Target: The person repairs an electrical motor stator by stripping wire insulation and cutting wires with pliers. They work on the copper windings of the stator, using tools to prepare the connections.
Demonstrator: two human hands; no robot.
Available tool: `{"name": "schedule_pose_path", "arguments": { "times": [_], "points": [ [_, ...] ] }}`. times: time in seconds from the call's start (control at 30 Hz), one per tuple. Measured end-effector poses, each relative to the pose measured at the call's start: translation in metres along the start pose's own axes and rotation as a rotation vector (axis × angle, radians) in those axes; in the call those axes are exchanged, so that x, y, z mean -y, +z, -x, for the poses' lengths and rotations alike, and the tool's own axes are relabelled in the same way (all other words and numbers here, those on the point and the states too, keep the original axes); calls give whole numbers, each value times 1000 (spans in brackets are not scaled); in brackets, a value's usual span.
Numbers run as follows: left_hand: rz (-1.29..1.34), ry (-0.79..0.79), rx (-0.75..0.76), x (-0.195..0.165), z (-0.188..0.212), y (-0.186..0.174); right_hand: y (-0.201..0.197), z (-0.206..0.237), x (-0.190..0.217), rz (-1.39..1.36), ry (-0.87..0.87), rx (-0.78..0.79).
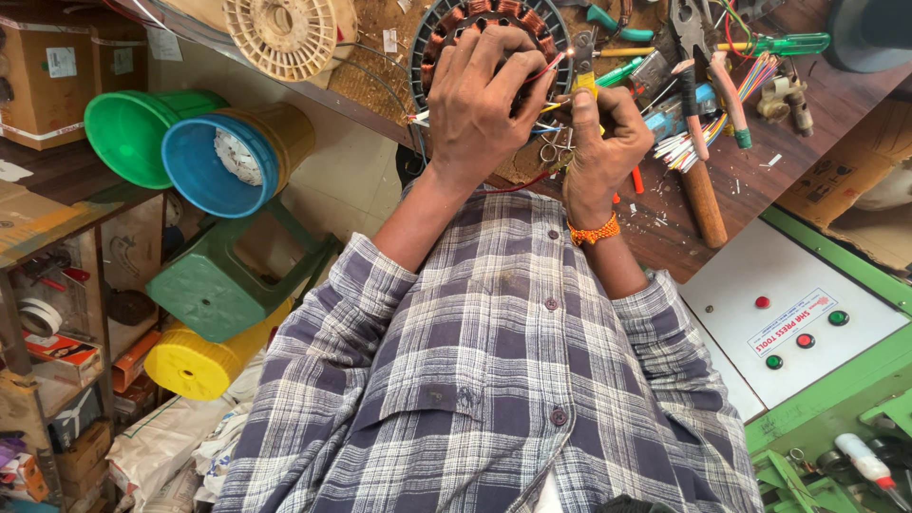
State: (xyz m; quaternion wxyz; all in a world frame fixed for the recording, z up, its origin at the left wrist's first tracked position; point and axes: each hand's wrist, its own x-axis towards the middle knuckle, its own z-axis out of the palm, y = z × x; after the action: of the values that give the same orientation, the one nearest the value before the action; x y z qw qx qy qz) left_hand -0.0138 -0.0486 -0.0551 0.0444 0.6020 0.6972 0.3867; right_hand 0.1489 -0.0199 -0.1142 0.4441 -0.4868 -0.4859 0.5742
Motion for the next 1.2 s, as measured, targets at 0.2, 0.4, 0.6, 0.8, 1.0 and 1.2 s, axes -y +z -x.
{"name": "schedule_pose_path", "arguments": {
  "times": [0.2, 0.4, 0.6, 0.8, 1.0, 1.2],
  "points": [
    [-6, 5, 0, -1, 0, 2, -1, 1, 2, 23, 12, -3],
    [3, -9, 2, -2, 2, 2, -1, 2, 6, 6, 44, 10],
    [13, -7, 0, 1, 7, 3, -3, 5, 0, 91, 1, 22],
    [-2, -4, 5, 0, 8, 3, -4, 6, -3, 44, 25, 11],
    [-2, 1, 8, 1, 6, 3, -3, 5, -3, 15, 25, 22],
    [-7, 7, -4, 2, 6, 4, -4, 4, -5, -6, 28, 16]
  ]
}}
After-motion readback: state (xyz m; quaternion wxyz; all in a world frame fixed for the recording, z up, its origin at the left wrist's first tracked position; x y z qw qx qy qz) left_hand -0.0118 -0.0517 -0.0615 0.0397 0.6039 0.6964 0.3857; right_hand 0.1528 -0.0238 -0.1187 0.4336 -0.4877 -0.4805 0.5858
